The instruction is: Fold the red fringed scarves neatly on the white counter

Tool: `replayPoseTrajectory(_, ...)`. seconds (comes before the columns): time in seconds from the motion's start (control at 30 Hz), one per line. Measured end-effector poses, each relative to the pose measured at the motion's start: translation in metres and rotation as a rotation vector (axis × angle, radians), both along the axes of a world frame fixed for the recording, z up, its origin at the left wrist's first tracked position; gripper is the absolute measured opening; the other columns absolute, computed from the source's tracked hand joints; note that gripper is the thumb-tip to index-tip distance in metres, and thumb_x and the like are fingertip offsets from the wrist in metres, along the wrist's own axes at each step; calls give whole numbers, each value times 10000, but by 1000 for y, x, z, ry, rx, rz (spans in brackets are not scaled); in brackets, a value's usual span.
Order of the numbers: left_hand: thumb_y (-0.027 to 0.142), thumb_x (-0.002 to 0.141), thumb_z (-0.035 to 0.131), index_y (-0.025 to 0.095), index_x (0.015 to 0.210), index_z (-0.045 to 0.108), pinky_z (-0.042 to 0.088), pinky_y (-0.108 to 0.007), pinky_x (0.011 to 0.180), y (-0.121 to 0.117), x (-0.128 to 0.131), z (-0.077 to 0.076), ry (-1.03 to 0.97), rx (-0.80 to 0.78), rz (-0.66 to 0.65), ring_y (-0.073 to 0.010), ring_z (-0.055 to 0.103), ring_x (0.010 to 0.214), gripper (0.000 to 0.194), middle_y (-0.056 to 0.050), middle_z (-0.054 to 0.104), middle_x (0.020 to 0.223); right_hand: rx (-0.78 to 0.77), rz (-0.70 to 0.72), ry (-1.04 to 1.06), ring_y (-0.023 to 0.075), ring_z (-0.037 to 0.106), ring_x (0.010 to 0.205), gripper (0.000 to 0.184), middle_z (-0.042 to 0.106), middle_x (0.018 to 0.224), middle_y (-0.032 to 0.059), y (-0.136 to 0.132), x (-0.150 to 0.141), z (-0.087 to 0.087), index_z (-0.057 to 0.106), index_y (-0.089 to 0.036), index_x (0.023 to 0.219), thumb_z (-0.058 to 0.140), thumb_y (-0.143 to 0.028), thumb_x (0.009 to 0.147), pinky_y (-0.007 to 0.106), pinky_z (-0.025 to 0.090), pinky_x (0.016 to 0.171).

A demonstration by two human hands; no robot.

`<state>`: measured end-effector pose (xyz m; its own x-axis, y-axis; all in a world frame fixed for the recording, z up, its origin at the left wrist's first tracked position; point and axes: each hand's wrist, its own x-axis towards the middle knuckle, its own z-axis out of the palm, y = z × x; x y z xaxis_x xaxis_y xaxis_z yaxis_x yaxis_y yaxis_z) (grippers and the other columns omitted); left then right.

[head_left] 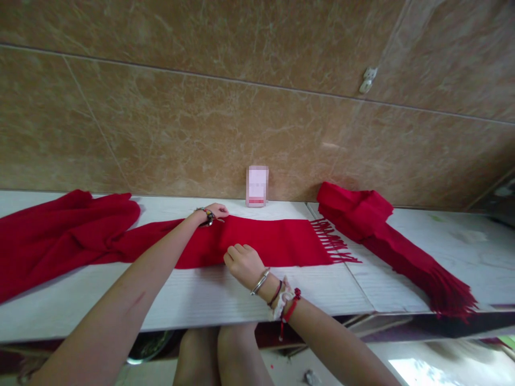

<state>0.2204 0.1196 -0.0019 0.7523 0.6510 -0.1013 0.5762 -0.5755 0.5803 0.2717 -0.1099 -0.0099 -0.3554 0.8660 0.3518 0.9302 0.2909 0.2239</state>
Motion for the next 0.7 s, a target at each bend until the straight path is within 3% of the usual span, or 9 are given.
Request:
replayPoseTrajectory(0.27,294,529,648,146,675,605,445,-224,566,-7,0,-3,-101,-107,133,-151,579,617,213,10,603,549,80,53,7,158,508,650,119,560,698,27,-1,1,-3,540,-158,769,442,-152,834,269,349,524)
replayPoseTrajectory(0.5,368,540,695,126,821,633,462,-254,625,-9,1,17,-224,-196,147,-142,587,649,377,-12,623,639,228,55,36,141,484,615,151,544,654,17,-10,12,0,540,-163,756,420,-139,844,270,318,518)
replayPoseTrajectory(0.7,363,567,689,147,824,630,465,-261,662,-25,17,37,-322,-219,124,-132,572,700,341,-2,617,684,411,75,50,128,446,588,182,518,614,7,-23,26,18,567,-159,823,389,-137,858,269,281,510)
